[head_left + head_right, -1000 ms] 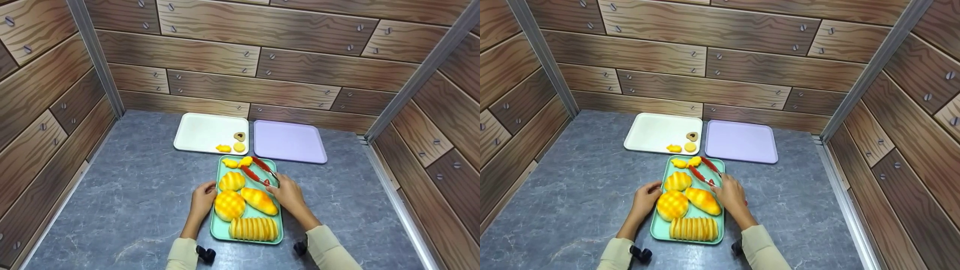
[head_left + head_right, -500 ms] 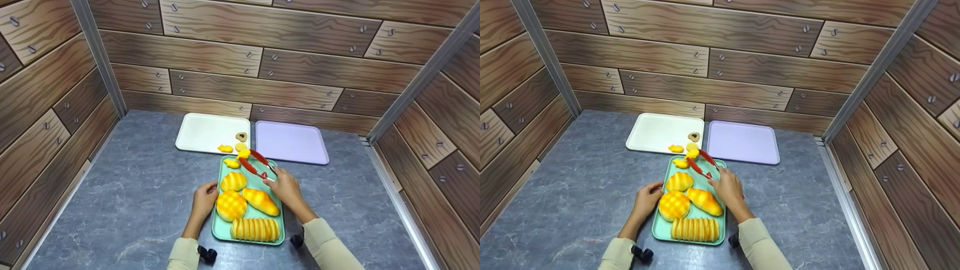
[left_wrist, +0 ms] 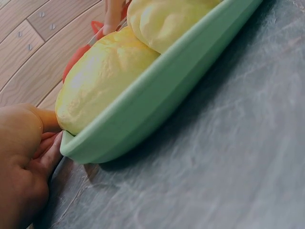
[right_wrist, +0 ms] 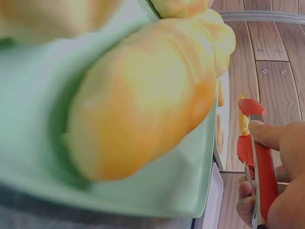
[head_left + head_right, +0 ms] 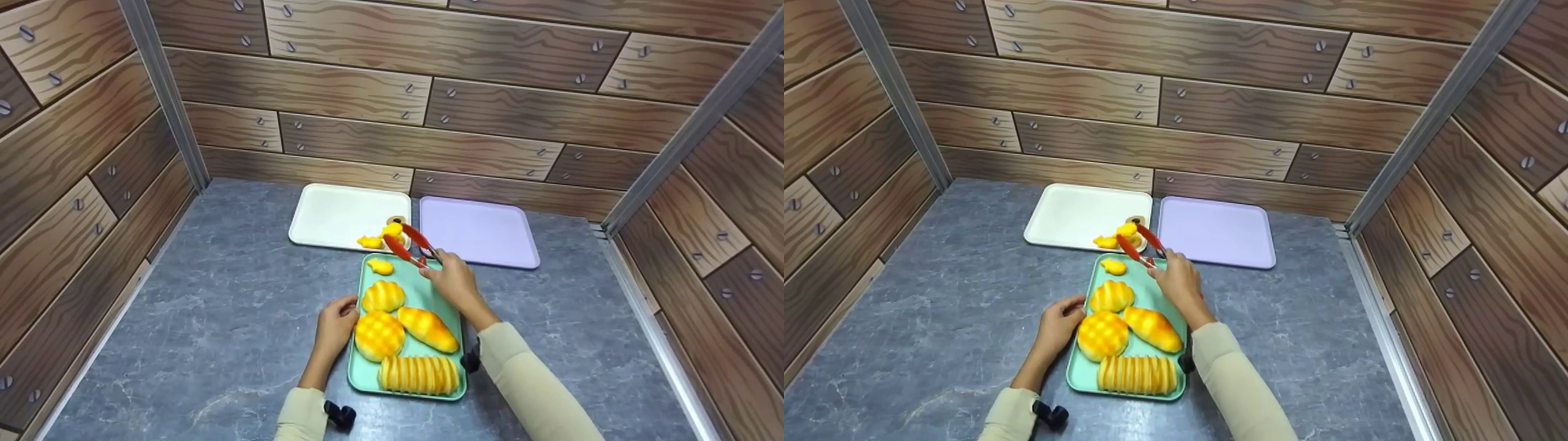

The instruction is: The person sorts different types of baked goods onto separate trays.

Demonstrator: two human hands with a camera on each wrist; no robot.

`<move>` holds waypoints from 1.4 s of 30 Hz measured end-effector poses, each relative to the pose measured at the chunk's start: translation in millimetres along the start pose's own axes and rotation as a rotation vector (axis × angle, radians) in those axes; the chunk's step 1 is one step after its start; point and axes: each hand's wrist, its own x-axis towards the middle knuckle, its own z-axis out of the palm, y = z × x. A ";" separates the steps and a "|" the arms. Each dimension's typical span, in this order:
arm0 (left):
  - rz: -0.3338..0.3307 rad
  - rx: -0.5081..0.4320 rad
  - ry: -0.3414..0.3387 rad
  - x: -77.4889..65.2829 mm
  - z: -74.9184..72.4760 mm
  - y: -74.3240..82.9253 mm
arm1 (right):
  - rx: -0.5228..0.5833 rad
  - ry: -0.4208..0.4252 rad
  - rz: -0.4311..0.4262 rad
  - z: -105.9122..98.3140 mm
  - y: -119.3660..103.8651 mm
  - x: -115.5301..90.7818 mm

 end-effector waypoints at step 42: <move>-0.006 -0.019 -0.007 0.7 1.1 -0.5 | -0.025 -0.033 0.023 24.0 -16.6 34.3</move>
